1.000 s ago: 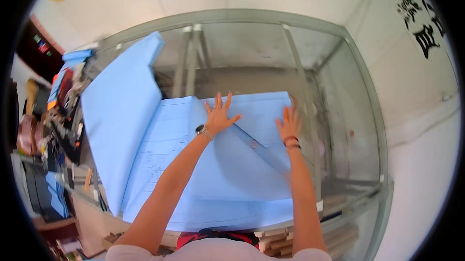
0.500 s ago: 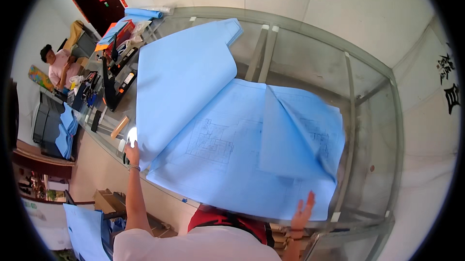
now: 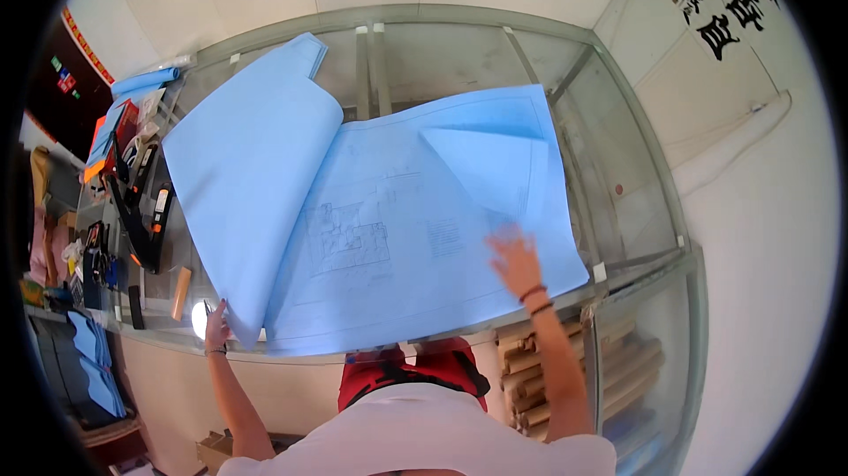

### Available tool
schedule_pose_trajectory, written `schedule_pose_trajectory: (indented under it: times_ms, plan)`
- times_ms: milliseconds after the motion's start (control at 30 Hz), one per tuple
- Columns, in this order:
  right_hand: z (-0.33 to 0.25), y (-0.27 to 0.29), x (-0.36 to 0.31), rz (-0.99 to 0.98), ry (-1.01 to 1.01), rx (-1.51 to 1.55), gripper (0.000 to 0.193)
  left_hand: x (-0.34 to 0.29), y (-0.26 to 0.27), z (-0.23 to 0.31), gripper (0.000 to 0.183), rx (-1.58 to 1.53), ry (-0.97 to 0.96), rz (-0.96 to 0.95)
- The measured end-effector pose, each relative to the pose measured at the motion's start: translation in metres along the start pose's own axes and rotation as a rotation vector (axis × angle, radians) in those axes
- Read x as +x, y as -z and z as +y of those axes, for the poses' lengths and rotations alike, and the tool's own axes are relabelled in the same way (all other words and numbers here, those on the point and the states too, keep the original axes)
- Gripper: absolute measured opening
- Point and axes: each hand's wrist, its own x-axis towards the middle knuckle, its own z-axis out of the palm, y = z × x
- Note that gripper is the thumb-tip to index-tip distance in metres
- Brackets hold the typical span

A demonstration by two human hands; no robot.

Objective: The person flips through and folds large sheets of blue engineering documents and blueprints on a glass-topped service counter, flattening them with their hands and grouping them into stacks.

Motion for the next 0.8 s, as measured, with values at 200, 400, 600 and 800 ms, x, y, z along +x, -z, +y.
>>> schedule_pose_trajectory:
  times_ms: [200, 400, 600, 800]
  plan:
    - [0.055, 0.009, 0.009, 0.43, -0.393, 0.373, 0.056, 0.007, -0.029, 0.019, 0.036, -0.011, -0.098, -0.102]
    - [-0.061, -0.012, -0.031, -0.033, -0.282, 0.276, 0.05, 0.075, -0.028, 0.07, 0.034, -0.374, -0.412, -0.023]
    - [-0.078, -0.019, -0.098, -0.036, -0.374, 0.452, 0.047, 0.129, -0.043, 0.126, 0.043, -0.276, -0.388, 0.104]
    - [-0.07, -0.008, -0.123, 0.01, -0.425, 0.467, 0.045, 0.137, -0.05, 0.14, 0.035, 0.074, -0.661, 0.215]
